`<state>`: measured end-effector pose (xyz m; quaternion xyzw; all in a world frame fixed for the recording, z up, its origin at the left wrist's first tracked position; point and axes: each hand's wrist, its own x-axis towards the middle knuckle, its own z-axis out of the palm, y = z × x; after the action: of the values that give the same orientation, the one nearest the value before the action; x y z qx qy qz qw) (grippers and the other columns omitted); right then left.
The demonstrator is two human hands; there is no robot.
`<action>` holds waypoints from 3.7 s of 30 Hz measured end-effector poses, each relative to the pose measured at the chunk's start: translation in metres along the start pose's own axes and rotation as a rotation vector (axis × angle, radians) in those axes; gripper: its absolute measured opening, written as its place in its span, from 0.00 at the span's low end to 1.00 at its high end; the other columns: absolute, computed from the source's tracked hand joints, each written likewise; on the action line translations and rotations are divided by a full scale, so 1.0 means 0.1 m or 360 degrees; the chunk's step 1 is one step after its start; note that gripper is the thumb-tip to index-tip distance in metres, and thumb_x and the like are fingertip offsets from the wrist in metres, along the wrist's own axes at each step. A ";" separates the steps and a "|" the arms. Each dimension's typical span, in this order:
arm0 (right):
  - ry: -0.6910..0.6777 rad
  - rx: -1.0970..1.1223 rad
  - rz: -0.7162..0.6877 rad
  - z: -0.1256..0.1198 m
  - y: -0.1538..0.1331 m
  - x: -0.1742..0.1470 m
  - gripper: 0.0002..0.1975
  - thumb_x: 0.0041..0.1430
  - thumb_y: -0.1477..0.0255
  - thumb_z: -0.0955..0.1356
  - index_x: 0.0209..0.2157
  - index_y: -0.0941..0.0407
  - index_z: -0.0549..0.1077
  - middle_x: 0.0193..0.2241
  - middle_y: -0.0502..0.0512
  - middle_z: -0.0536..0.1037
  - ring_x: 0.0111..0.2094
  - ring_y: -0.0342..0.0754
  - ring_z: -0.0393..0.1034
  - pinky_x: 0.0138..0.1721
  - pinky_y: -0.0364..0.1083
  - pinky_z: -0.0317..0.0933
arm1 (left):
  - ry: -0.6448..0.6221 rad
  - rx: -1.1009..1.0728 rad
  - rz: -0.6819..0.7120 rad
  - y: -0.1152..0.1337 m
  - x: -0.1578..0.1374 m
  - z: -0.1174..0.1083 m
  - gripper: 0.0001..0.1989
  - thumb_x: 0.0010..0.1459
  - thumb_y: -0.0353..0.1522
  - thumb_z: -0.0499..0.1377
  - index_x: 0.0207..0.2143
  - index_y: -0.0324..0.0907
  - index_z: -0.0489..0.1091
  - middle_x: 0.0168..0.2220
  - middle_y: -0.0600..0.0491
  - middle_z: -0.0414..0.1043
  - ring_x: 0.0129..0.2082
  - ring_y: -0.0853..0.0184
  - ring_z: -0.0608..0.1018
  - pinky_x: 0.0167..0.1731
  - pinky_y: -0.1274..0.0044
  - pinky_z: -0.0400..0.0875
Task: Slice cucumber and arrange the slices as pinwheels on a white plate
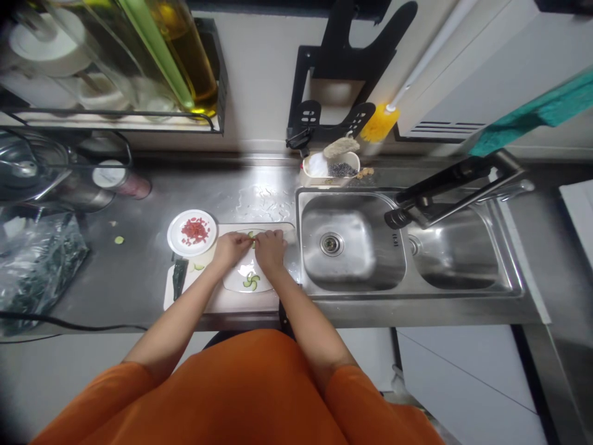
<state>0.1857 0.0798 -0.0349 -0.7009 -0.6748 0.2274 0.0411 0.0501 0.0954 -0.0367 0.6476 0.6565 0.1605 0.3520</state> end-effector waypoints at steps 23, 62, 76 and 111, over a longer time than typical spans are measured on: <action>0.0030 0.0064 0.0033 0.02 -0.01 -0.02 0.13 0.63 0.68 0.60 0.38 0.52 0.75 0.40 0.56 0.73 0.47 0.54 0.53 0.40 0.50 0.50 | 0.0033 0.0046 0.0022 0.02 0.00 0.02 0.08 0.52 0.33 0.58 0.28 0.43 0.77 0.29 0.52 0.77 0.31 0.66 0.75 0.35 0.77 0.66; -0.0010 0.0026 0.0021 -0.07 0.01 -0.57 0.12 0.62 0.69 0.61 0.36 0.52 0.76 0.38 0.55 0.74 0.47 0.53 0.54 0.36 0.47 0.45 | 0.0515 0.0357 -0.0670 -0.86 -0.30 -0.69 0.16 0.52 0.36 0.53 0.39 0.42 0.77 0.39 0.45 0.76 0.39 0.61 0.75 0.40 0.75 0.66; 0.0018 0.0091 -0.0039 -0.06 0.06 -0.62 0.11 0.61 0.71 0.62 0.35 0.53 0.76 0.37 0.55 0.74 0.46 0.53 0.55 0.34 0.47 0.43 | 0.0538 0.0071 -0.0767 -0.80 -0.33 -0.76 0.11 0.45 0.36 0.57 0.30 0.42 0.76 0.27 0.52 0.76 0.28 0.66 0.74 0.32 0.79 0.64; 0.0287 0.0316 -0.0002 -0.09 0.35 -0.95 0.08 0.59 0.68 0.65 0.34 0.52 0.76 0.35 0.55 0.76 0.43 0.53 0.60 0.38 0.47 0.52 | -0.0329 -0.0717 -0.0247 0.12 -0.67 0.21 0.14 0.46 0.42 0.62 0.26 0.39 0.75 0.20 0.56 0.71 0.21 0.73 0.68 0.22 0.80 0.60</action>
<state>0.2226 -0.0123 -0.0141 -0.7106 -0.6429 0.2292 0.1709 0.0672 0.0270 -0.0268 0.5134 0.6125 0.2083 0.5638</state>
